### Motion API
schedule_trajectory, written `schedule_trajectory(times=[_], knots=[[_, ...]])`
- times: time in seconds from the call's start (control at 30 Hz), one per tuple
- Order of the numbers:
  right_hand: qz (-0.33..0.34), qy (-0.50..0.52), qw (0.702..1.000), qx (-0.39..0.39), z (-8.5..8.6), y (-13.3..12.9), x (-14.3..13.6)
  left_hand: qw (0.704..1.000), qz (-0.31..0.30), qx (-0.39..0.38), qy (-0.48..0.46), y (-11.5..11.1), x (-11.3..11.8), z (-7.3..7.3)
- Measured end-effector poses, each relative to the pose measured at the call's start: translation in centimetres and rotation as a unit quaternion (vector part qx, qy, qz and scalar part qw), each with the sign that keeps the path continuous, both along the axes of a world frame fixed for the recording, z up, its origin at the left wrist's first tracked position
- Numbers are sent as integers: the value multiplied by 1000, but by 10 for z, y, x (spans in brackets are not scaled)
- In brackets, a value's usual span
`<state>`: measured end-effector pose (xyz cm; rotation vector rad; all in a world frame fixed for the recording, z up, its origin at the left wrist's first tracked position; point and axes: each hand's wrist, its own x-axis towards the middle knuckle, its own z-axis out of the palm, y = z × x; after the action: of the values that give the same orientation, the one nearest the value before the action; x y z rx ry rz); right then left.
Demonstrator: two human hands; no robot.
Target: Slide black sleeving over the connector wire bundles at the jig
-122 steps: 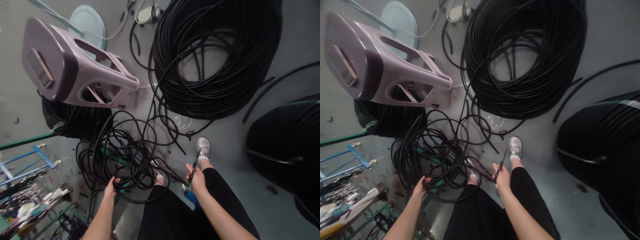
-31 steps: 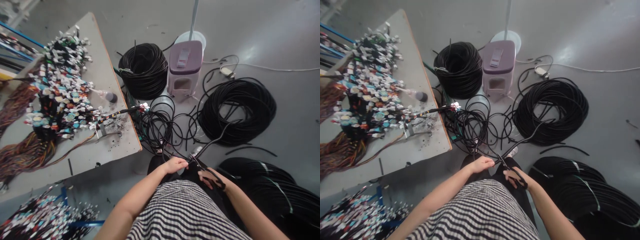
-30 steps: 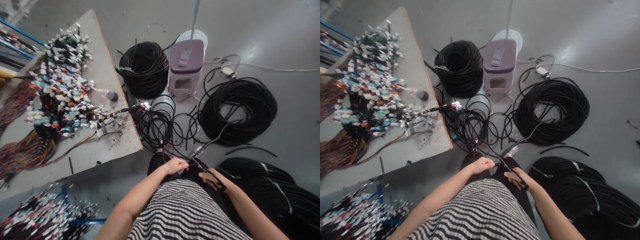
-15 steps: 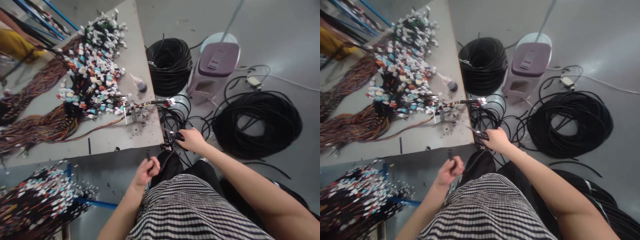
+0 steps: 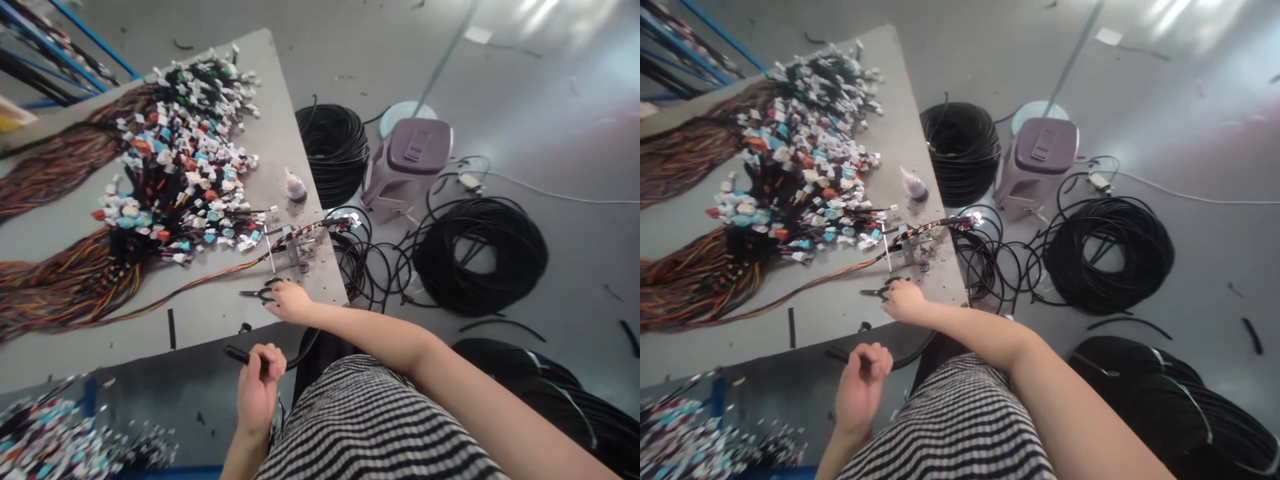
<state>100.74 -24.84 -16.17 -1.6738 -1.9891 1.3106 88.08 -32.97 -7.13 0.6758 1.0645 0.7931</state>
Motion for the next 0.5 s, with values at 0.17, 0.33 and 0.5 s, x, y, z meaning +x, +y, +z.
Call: schedule_trajectory(times=[0.17,0.33,0.5], knots=[[-111,303,943,-81,38,-92,55,995,95,11,9,39,31,-11],[-269,126,955,-25,65,-175,90,995,95,-7,-36,47,64,2],[-204,164,964,54,48,-203,89,984,-62,-113,-127,6,103,41]])
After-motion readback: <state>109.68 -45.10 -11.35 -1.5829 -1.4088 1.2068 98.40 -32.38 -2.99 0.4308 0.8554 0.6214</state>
